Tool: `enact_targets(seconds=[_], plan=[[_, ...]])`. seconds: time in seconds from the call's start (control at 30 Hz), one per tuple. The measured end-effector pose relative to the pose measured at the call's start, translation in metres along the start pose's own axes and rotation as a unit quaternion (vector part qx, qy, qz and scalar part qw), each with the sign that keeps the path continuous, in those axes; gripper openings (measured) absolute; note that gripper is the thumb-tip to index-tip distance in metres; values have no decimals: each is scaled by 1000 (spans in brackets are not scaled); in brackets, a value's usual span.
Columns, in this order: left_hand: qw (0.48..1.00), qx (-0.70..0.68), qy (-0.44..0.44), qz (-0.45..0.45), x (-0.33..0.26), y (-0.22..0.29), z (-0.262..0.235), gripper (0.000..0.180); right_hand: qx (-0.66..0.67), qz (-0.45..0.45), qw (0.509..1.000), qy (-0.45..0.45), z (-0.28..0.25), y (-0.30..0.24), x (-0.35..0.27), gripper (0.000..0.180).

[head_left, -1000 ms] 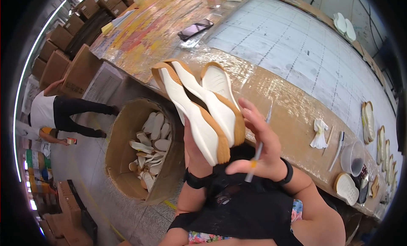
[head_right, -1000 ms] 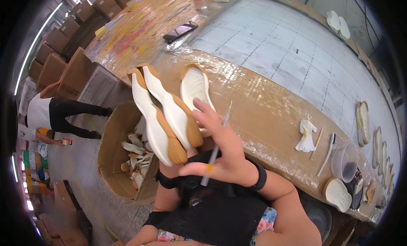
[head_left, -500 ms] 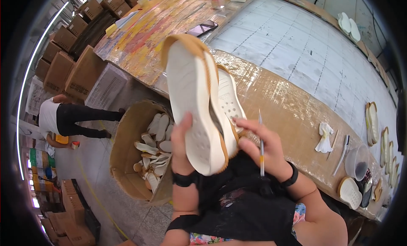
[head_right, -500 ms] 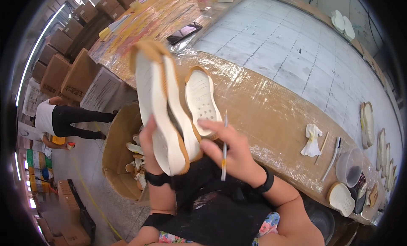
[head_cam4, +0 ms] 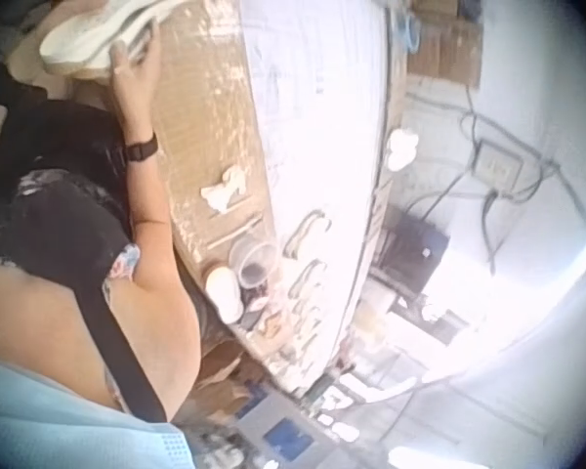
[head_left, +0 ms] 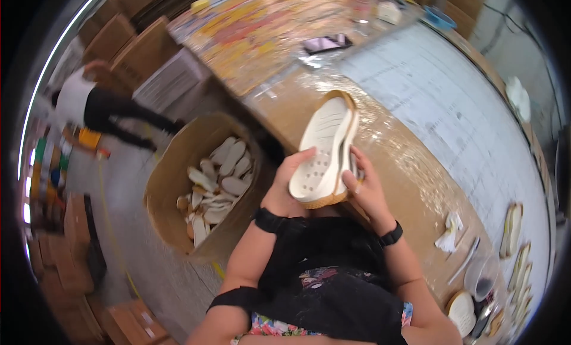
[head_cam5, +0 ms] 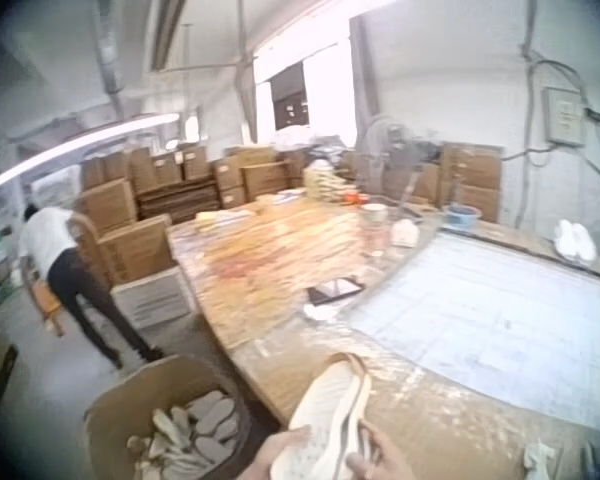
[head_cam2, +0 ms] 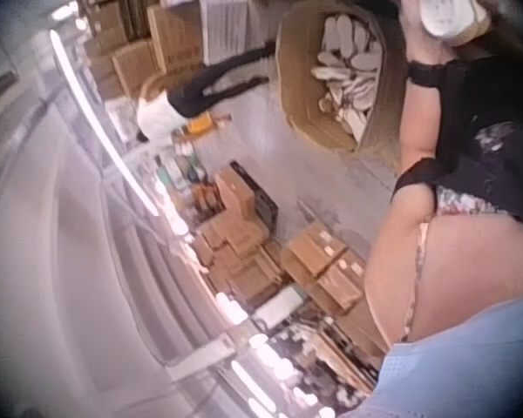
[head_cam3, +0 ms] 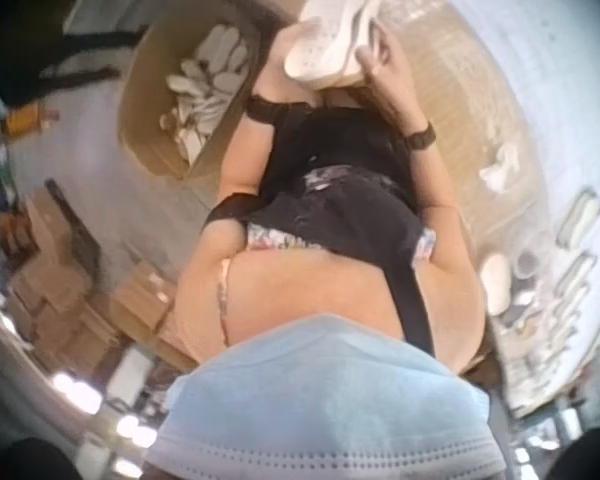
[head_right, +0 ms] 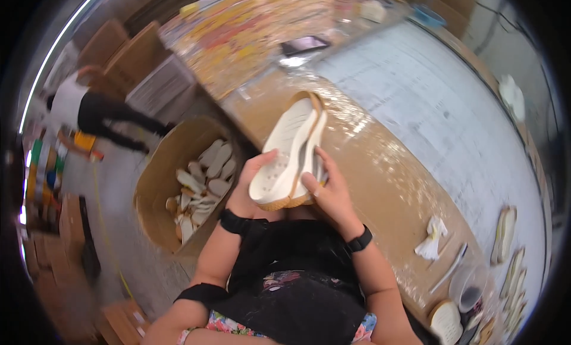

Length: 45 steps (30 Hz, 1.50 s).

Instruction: Inspecting and organizing shoe soles at a manufacturing station.

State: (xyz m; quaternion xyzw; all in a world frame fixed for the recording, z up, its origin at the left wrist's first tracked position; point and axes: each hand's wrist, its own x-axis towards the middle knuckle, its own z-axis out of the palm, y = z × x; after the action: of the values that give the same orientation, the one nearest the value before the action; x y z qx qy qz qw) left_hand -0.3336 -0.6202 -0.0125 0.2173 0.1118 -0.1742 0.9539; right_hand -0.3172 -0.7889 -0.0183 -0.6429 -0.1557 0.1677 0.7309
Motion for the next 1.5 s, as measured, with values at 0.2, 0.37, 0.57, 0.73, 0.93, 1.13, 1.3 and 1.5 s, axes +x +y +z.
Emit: enact_targets(seconds=[0.2, 0.37, 0.57, 0.73, 0.93, 1.13, 1.3, 1.5], plan=[[968, 122, -31, 216, -56, -15, -53, 53, -246, -209, 944, -71, 31, -28, -19, 58], [957, 14, 20, 289, -86, -45, -102, 48, -272, -295, 892, -208, 67, -40, -17, 53], [924, -44, 3, 381, -120, 46, -155, 46, -242, -281, 903, -218, 77, -45, -20, 45], [902, -103, -23, 418, -94, 90, -185, 45, -174, -152, 963, -140, 58, -31, -19, 37], [917, -141, 272, 255, -63, 65, -233, 40, -178, -56, 979, -86, 40, -15, -21, 31], [961, -38, 196, 192, -60, 36, -192, 30, -163, 12, 985, -47, 2, -13, -10, 30], [934, 167, 72, 307, -85, 45, -48, 38, -130, -21, 986, 98, -69, -20, 22, 27], [776, 313, -305, 456, -112, 3, 115, 29, -81, 9, 942, 326, -133, 7, 41, 22]])
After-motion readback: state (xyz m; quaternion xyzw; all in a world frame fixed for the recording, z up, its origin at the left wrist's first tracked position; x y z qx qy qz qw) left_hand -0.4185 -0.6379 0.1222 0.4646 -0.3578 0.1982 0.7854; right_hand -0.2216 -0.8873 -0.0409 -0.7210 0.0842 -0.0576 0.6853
